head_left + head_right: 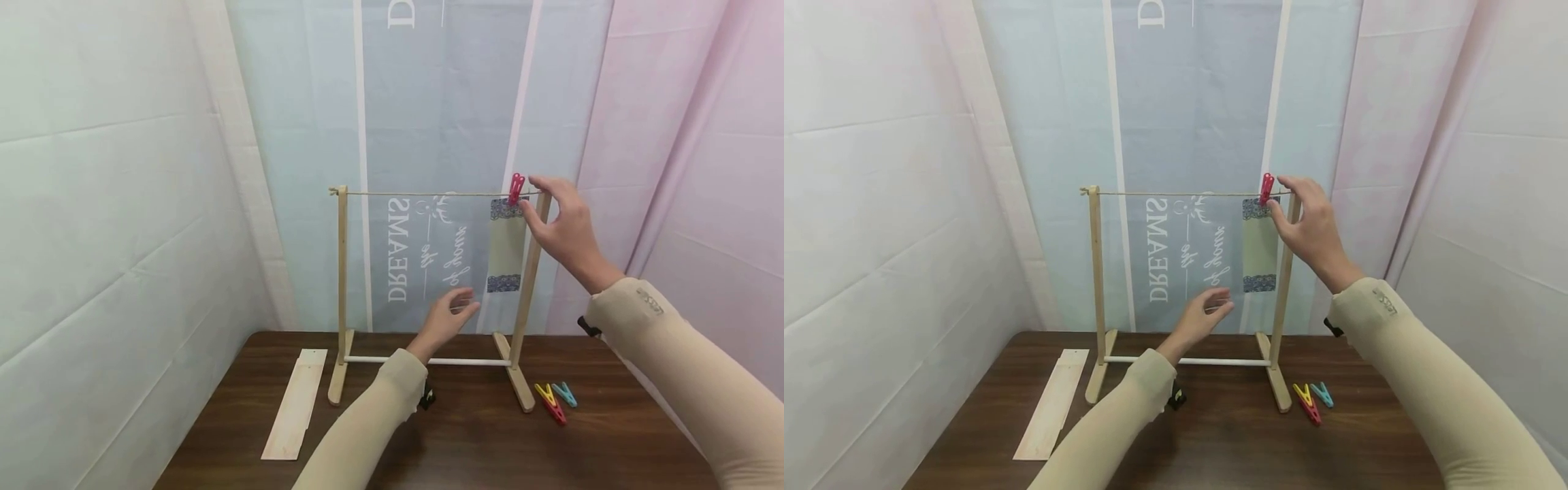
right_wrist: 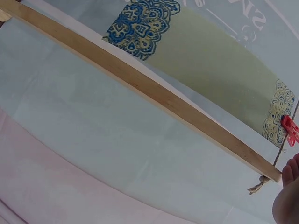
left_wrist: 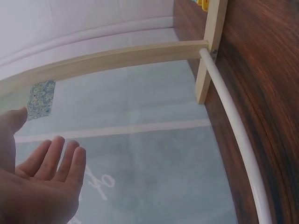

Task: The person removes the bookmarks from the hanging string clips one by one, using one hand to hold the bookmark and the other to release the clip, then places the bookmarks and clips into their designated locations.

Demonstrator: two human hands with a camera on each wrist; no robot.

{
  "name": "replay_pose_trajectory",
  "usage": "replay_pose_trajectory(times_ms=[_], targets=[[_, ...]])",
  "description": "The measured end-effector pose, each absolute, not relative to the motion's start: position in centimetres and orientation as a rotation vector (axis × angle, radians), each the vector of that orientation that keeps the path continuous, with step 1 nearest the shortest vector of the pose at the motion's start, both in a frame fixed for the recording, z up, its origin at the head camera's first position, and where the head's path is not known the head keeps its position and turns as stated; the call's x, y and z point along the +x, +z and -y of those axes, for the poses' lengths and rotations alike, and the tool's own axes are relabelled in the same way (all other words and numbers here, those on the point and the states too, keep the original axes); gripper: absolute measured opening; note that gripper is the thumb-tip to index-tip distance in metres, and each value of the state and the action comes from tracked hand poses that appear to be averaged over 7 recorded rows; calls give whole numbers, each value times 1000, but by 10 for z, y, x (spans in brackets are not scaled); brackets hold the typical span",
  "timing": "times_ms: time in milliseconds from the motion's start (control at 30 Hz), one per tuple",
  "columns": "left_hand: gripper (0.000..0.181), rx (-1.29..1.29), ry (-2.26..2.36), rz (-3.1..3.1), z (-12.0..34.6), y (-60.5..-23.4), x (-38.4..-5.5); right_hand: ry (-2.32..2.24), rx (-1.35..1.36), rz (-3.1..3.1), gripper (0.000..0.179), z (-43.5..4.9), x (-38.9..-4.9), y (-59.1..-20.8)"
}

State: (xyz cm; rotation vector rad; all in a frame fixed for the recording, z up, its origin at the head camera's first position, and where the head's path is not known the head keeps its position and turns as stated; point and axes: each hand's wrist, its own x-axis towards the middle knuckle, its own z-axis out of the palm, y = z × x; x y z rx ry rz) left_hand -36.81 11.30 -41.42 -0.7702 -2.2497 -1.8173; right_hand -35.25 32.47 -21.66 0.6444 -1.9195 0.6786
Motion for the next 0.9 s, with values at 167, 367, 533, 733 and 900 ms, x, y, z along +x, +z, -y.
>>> replay_pose_trajectory(times_ms=[167, 367, 533, 733, 900], targets=[[52, -785, -1877, 2244, -118, -417, -367, 687, 661, 1911, 50, -324, -349, -213], [61, -821, -1840, 2298, -122, -417, -365, 641, 665, 1930, 49, -326, -346, -206], [65, -855, -1793, 2328, -126, -417, -363, 610, 654, 1987, 51, -326, -344, -202], [63, -898, -1800, 2285, -129, -419, -360, 620, 669, 2057, 53, -323, -342, -199], [65, -938, -1787, 2280, -131, -420, -355, 625, 690, 2050, 51, -321, -341, -198]])
